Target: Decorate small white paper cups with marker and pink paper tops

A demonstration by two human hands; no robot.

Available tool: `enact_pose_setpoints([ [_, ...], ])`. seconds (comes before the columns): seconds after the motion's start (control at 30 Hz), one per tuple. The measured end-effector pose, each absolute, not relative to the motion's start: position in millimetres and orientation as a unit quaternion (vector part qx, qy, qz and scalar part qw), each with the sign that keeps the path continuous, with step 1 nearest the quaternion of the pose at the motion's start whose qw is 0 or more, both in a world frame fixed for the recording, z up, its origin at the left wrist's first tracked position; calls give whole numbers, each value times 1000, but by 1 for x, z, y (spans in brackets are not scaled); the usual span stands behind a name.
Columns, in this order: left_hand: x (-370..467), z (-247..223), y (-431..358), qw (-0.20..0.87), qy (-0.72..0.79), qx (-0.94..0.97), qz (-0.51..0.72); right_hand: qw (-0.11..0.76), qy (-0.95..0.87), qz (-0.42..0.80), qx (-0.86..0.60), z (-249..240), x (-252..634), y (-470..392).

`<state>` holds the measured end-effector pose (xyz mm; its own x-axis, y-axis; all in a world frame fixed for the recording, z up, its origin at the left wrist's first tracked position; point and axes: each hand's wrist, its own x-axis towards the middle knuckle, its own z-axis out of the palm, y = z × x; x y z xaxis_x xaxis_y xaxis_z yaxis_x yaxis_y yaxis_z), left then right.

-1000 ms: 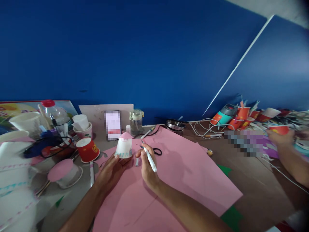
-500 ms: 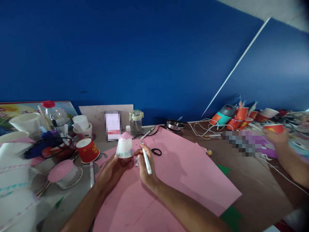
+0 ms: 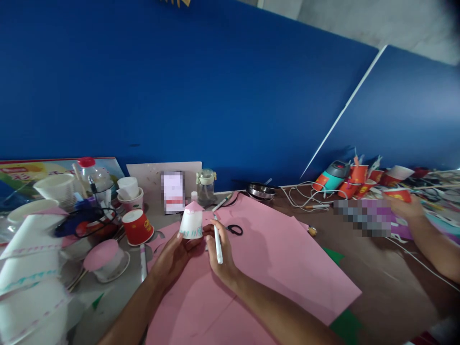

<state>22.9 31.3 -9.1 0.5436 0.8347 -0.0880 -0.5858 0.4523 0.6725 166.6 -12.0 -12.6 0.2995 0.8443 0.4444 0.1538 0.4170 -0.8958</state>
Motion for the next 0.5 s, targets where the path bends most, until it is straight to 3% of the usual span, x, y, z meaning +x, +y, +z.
enact_pose_setpoints([
  [0.5,25,-4,29,824,191,325,424,657,-539,227,-476,-19,167,-9],
])
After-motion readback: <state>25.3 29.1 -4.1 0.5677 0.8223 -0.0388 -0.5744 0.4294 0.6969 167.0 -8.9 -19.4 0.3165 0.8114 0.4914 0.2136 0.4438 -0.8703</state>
